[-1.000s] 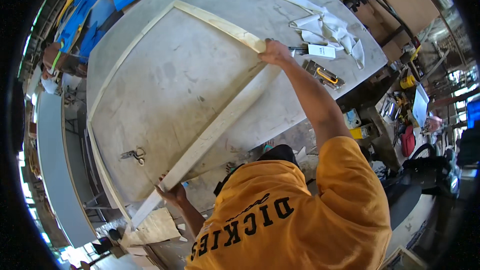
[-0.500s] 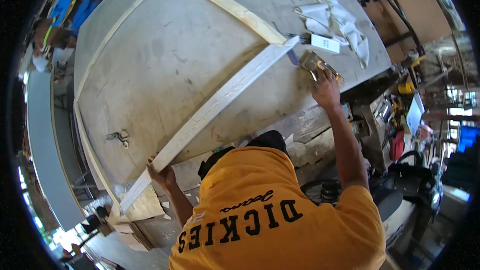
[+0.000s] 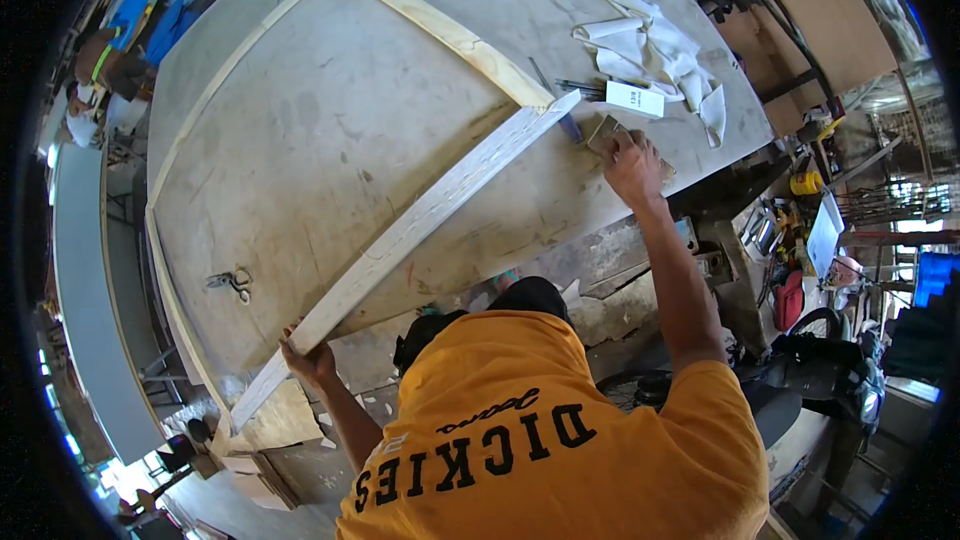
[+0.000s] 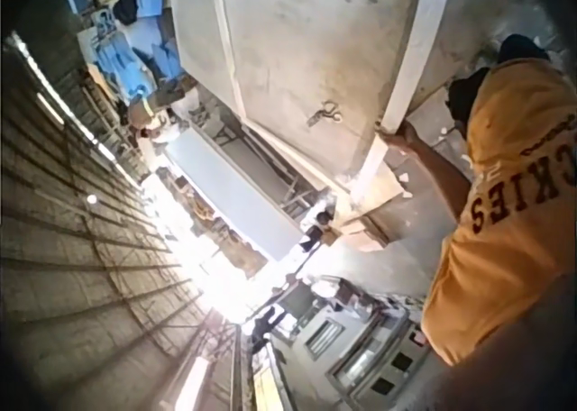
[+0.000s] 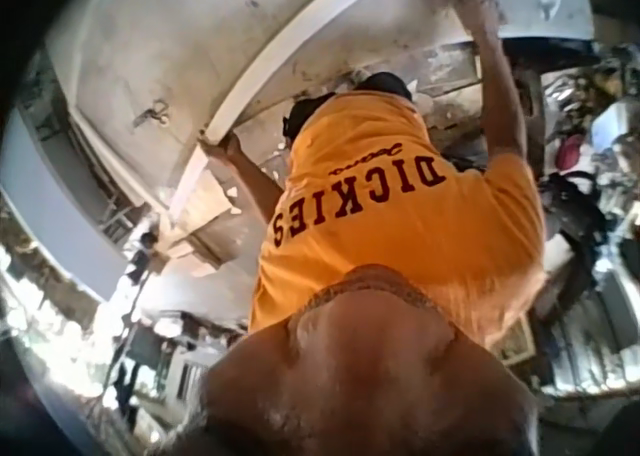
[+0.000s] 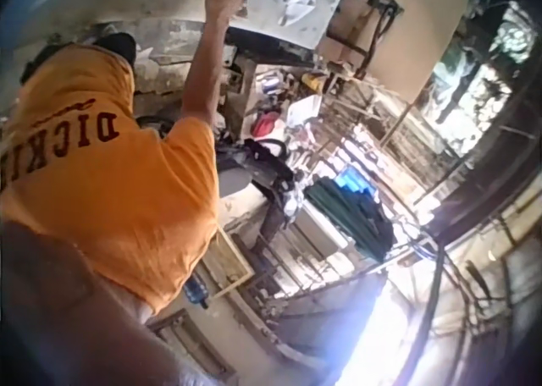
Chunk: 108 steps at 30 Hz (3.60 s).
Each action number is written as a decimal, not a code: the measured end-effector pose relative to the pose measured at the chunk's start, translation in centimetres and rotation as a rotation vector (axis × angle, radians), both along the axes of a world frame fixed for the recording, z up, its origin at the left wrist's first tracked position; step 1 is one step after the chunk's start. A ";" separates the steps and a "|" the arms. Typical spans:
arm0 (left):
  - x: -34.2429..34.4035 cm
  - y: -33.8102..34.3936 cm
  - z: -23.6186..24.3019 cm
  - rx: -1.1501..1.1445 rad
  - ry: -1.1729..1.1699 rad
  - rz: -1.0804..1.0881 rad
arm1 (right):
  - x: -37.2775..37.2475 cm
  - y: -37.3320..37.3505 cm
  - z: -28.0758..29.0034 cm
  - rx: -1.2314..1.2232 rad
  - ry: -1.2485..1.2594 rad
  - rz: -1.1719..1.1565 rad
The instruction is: The recorder is applying foam padding to a wooden furniture frame using a manual stapler and scissors.
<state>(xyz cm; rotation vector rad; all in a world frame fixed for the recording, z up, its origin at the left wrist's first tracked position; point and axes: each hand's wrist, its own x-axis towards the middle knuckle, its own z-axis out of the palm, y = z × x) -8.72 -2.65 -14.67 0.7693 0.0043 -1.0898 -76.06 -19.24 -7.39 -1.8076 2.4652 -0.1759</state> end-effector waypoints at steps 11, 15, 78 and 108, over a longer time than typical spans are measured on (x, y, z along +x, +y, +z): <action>-2.5 0.5 2.7 0.193 0.059 0.122 | -0.1 -0.8 -0.3 -0.114 -0.388 0.175; -3.6 0.6 1.5 0.303 0.009 -0.022 | 8.7 -3.4 4.1 -0.336 -0.446 0.306; 39.3 25.7 6.6 0.877 -1.803 -0.054 | 89.8 11.3 0.6 0.028 -0.119 2.291; 40.5 26.6 5.2 0.832 -1.673 -0.080 | 89.5 16.6 1.9 -0.033 0.026 2.238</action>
